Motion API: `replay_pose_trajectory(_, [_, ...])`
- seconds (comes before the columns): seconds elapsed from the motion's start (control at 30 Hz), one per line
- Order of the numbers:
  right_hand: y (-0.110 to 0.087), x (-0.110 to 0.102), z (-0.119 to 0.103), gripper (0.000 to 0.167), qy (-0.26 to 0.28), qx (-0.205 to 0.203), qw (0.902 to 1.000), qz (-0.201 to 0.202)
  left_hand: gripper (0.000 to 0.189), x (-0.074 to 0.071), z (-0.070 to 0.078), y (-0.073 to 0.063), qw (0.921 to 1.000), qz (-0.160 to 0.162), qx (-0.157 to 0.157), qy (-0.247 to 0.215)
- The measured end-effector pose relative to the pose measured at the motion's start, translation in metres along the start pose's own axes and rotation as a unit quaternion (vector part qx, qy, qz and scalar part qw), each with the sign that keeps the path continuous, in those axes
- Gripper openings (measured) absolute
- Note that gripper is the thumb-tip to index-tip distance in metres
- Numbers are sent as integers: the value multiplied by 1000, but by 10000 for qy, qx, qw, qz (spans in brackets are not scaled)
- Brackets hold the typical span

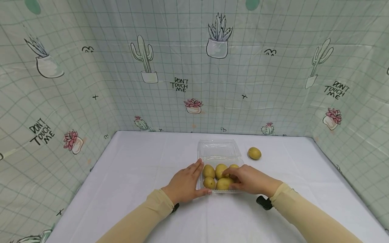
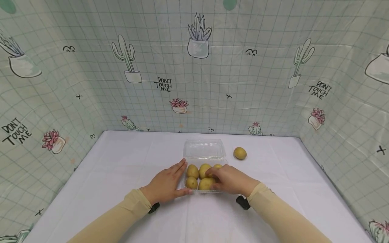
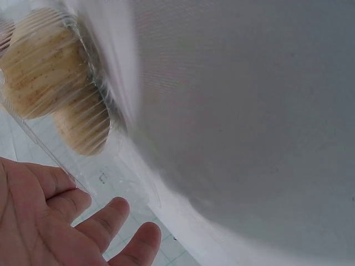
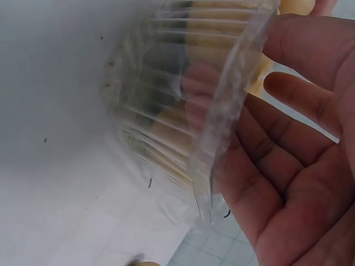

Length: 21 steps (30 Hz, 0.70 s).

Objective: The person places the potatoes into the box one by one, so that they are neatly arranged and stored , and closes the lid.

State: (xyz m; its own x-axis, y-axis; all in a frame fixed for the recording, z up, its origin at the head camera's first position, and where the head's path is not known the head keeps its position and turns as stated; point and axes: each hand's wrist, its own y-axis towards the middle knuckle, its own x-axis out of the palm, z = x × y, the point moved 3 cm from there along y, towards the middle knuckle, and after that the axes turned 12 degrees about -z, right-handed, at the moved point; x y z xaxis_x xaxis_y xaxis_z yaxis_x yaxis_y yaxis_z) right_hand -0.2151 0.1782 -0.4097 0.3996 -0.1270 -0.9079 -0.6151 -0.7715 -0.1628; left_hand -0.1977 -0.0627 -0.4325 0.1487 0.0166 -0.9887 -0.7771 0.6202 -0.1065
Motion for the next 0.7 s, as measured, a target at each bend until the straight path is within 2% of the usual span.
replay_pose_trajectory(0.4, [-8, -6, -3, 40, -26, -81, 9999, 72, 99, 1, 0, 1, 10000, 32, 14, 30])
replay_pose_trajectory(0.7, [-13, -9, -1, 40, 245, -76, 9996, 146, 99, 1, 1, 1, 9999, 83, 46, 63])
